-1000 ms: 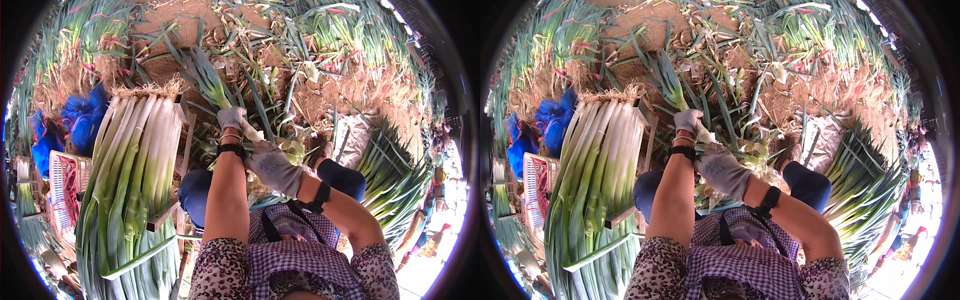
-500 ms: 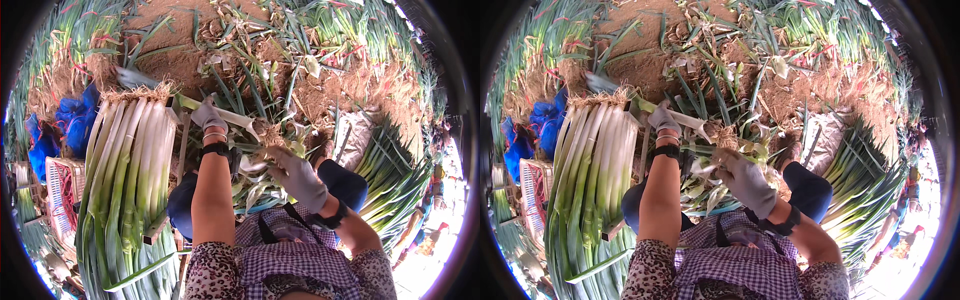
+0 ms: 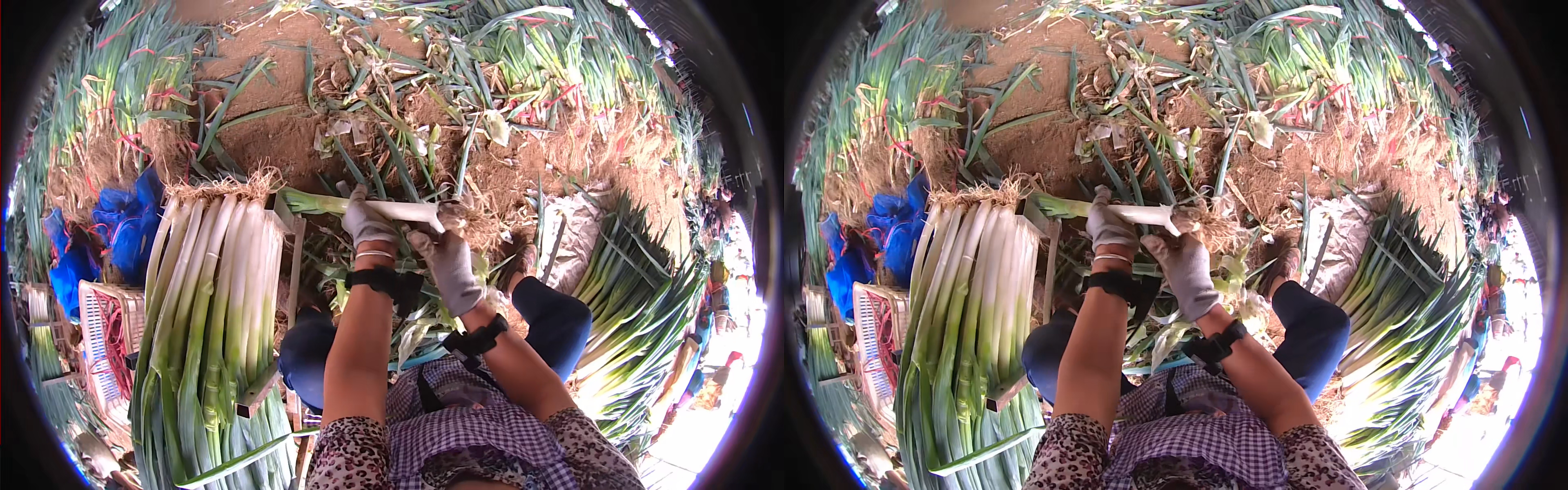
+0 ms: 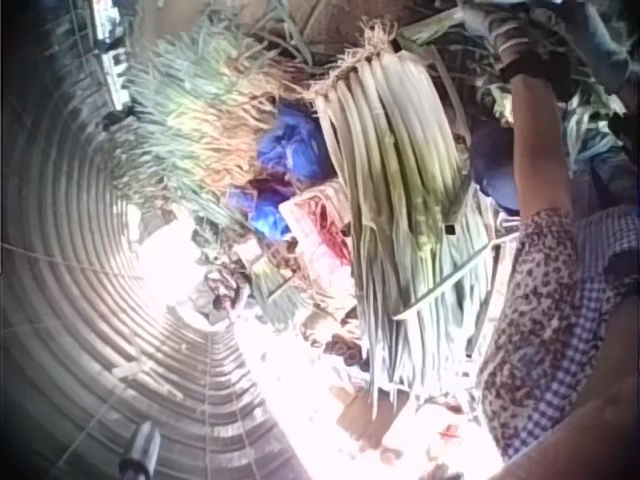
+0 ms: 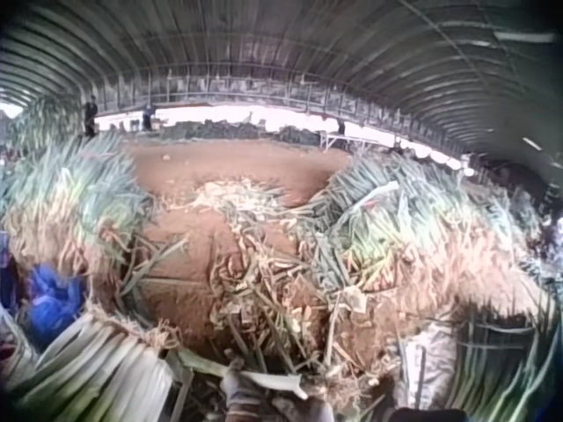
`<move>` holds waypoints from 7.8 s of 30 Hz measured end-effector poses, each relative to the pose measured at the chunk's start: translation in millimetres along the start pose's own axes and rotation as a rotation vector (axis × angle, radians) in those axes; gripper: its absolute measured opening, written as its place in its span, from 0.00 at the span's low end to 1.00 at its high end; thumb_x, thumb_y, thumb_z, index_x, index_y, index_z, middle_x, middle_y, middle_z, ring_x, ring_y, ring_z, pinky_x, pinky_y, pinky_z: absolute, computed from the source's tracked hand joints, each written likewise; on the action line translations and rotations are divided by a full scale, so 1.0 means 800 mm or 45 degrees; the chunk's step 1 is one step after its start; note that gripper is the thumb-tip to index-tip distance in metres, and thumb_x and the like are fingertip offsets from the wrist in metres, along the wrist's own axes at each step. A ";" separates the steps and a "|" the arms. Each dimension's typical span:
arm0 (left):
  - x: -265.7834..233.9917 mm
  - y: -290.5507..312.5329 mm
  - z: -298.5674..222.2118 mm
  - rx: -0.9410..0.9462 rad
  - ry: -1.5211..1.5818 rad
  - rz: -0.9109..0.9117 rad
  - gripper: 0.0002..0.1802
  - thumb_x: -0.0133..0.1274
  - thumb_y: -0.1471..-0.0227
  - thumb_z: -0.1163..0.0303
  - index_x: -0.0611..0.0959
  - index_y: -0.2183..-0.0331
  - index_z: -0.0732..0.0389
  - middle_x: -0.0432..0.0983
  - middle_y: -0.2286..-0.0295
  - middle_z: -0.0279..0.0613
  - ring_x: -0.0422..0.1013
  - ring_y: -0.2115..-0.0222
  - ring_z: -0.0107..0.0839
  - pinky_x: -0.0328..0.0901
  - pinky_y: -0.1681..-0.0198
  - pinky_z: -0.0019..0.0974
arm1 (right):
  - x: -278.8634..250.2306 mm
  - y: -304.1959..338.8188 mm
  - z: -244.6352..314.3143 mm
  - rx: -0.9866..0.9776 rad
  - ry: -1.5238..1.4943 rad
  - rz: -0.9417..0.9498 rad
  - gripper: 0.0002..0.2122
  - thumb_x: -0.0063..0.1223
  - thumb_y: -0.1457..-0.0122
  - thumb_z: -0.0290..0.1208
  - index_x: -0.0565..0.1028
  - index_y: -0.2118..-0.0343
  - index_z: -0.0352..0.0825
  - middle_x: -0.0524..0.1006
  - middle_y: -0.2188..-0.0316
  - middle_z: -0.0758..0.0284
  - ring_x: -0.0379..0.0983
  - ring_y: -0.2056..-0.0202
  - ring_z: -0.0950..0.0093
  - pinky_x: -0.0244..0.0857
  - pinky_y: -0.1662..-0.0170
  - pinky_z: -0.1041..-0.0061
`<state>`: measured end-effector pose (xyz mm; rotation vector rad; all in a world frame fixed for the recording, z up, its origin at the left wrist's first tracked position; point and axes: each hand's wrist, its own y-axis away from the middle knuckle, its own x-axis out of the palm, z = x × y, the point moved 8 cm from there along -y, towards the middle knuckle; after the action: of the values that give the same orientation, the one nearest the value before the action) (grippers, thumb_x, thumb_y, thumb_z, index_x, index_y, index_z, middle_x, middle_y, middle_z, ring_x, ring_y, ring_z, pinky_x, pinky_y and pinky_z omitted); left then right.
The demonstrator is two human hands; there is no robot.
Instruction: The person cleans leeks by hand, peeling away the outer layers and pulling off the roots before placing them on a stack. They then gather the discarded leaves and roots from the ground into a pile.
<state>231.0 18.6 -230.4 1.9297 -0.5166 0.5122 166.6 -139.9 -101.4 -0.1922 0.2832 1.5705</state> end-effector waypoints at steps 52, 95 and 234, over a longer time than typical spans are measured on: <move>-0.019 0.049 0.007 -0.371 -0.046 0.304 0.15 0.50 0.45 0.65 0.67 0.81 0.52 0.60 0.87 0.27 0.58 0.87 0.23 0.59 0.81 0.27 | -0.164 0.190 -0.034 0.763 -0.306 0.075 0.13 0.42 0.43 0.30 0.69 0.82 0.31 0.66 0.84 0.72 0.61 0.81 0.83 0.52 0.79 0.83; -0.013 0.142 0.044 -0.834 0.023 0.720 0.12 0.46 0.45 0.70 0.66 0.79 0.56 0.56 0.88 0.27 0.56 0.88 0.23 0.66 0.59 0.38 | 0.016 0.040 -0.061 0.446 -0.635 1.121 0.22 0.51 0.41 0.42 0.71 0.55 0.24 0.75 0.65 0.67 0.70 0.64 0.80 0.65 0.60 0.80; -0.021 0.004 0.027 -0.381 -1.014 0.362 0.12 0.56 0.56 0.62 0.77 0.74 0.62 0.72 0.81 0.40 0.69 0.82 0.34 0.65 0.78 0.37 | 0.063 -0.021 0.048 -1.122 1.155 1.329 0.13 0.56 0.59 0.28 0.77 0.66 0.40 0.75 0.65 0.70 0.66 0.51 0.66 0.60 0.48 0.68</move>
<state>218.0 -0.5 -245.5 1.7217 -1.3066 -0.1901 184.5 -80.4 -80.8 -1.6843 0.3959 2.4740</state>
